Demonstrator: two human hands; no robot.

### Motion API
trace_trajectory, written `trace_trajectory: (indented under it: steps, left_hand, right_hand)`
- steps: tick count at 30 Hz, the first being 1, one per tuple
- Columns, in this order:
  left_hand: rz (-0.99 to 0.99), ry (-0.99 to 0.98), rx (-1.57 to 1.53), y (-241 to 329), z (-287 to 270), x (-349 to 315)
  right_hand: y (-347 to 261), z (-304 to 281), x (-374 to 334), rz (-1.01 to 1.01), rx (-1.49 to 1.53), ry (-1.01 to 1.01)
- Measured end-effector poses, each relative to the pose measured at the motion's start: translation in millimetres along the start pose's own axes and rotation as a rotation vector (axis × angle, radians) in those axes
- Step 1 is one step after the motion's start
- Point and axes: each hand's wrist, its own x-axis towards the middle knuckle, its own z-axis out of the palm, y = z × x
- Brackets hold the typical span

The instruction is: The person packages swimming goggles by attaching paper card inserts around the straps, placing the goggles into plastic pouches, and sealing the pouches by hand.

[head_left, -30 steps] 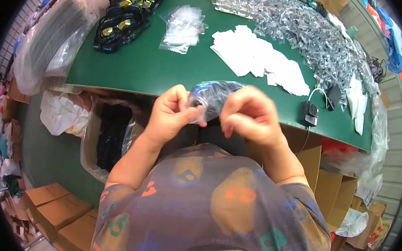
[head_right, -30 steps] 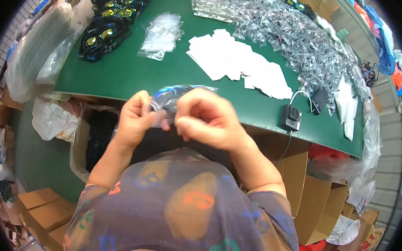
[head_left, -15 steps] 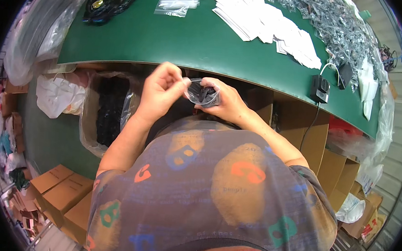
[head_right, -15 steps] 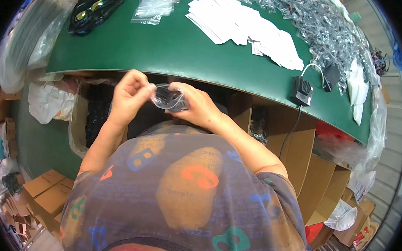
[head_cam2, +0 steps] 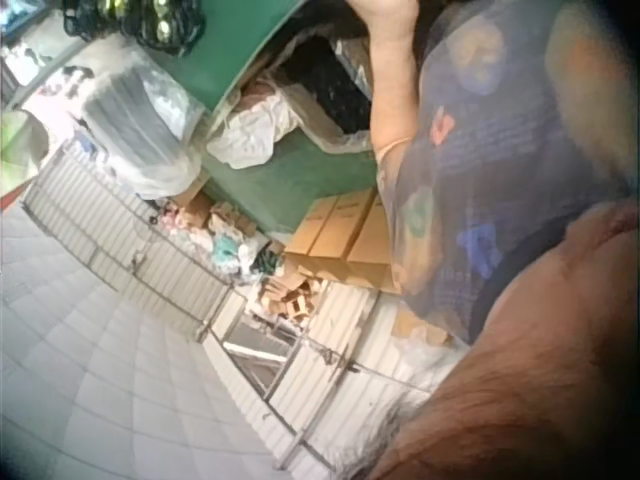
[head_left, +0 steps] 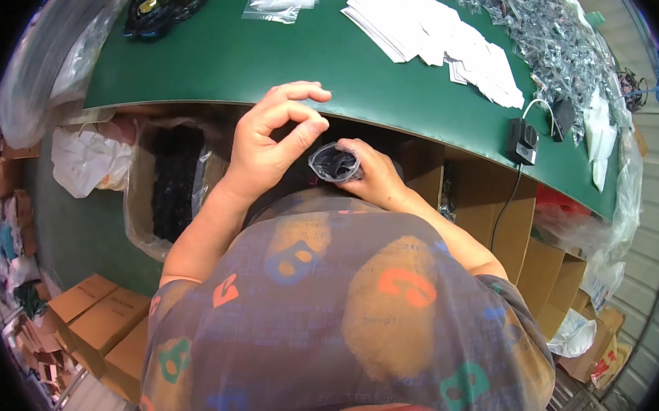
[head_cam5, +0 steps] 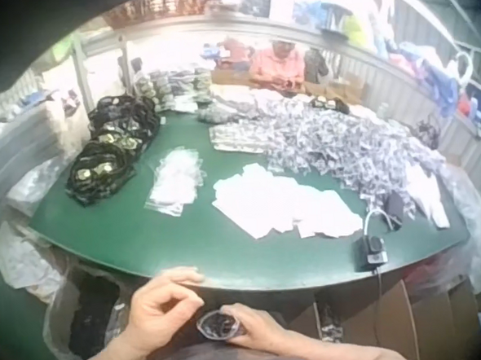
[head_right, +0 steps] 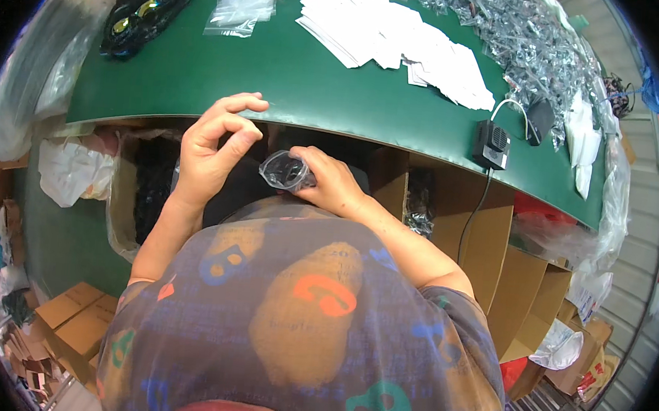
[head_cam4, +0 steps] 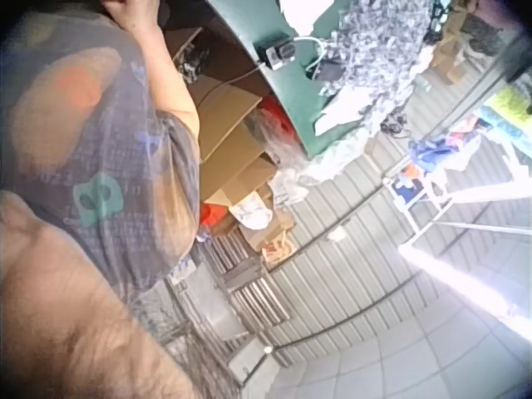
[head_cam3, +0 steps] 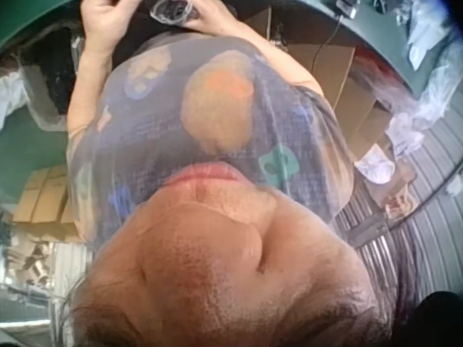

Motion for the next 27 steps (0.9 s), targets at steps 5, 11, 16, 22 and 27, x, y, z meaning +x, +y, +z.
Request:
trace_trajectory:
  steps: [5, 11, 16, 22, 27]
  left_hand:
    - [-0.004, -0.334, 0.274, -13.3, 19.4, -5.1]
    - [-0.058, -0.025, 0.095, -6.0, -3.8, 11.1]
    - [0.001, -0.422, 0.281, -11.7, 10.5, -12.9]
    - [-0.183, -0.156, 0.193, -23.9, -23.3, -13.5]
    - [-0.450, -0.175, 0.152, -20.6, -16.7, -20.6]
  right_hand:
    - [9.6, 10.3, -5.2, -0.043, 0.019, 0.012]
    - [9.5, 7.2, -8.9, 0.067, 0.057, 0.012]
    - [15.8, 9.3, -4.0, 0.041, 0.041, 0.019]
    - [20.4, 9.0, -6.8, -0.061, 0.022, 0.134]
    - [16.5, 8.8, -6.9, -0.071, 0.006, 0.128]
